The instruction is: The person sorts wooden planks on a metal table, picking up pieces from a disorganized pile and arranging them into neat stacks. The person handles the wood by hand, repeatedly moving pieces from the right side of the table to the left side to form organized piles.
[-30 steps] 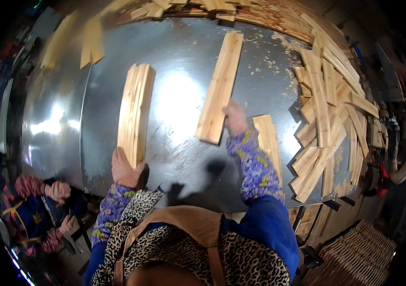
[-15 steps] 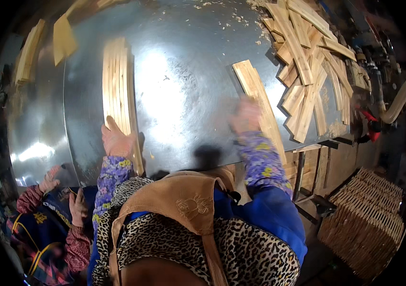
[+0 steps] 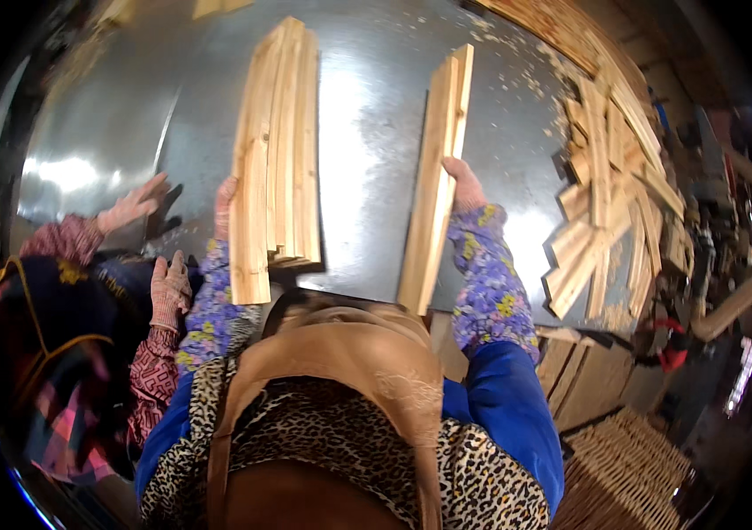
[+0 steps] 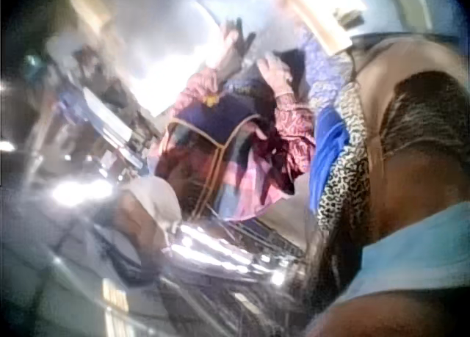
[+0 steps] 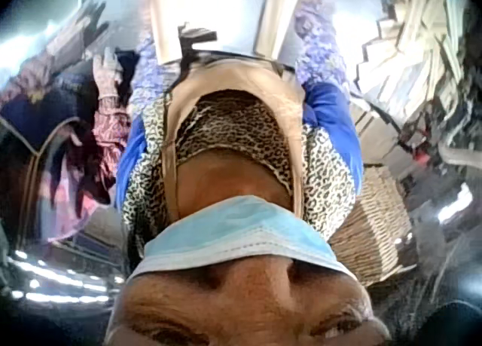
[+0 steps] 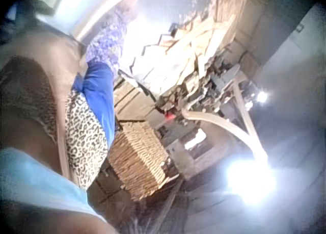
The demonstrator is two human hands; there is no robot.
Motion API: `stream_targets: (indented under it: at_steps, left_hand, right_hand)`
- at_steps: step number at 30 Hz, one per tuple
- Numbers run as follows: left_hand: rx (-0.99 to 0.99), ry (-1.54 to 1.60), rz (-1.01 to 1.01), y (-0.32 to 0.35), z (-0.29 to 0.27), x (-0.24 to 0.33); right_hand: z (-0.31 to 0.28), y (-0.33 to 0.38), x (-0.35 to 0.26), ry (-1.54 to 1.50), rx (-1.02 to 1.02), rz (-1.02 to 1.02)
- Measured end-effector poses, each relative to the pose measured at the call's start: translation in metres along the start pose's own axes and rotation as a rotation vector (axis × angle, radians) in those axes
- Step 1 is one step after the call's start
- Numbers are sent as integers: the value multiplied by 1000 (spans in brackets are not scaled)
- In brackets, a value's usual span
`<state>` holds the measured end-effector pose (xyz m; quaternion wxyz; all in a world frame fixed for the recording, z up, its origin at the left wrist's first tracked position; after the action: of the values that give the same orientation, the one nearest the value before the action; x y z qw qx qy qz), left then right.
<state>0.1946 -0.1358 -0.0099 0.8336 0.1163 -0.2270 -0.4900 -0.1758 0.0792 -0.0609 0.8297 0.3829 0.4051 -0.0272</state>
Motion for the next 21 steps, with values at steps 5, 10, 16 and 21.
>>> stream_targets:
  at_steps: [5, 10, 16, 21]
  left_hand:
    - [-216, 371, 179, 18, -43, -37]
    - [-198, 438, 247, 60, -83, -32]
    - [-351, 424, -377, 106, 37, 67]
    - [-276, 556, -545, 48, 54, -23]
  right_hand:
    - [197, -54, 40, -274, -246, 61]
    - [293, -41, 94, -408, -392, 160]
    - [315, -24, 105, -26, -157, 173]
    - [304, -45, 140, -228, -209, 381]
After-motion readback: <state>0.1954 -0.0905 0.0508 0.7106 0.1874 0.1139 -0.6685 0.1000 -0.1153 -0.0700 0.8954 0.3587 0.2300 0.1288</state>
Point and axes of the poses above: each hand's wrist, its own y-axis away from the middle knuckle, its own z-axis out of the palm, x = y × z, the point moved 7 cm from there along -y, towards the middle knuckle, and after that the axes turned 3 degrees about y, right-handed, at the moved point
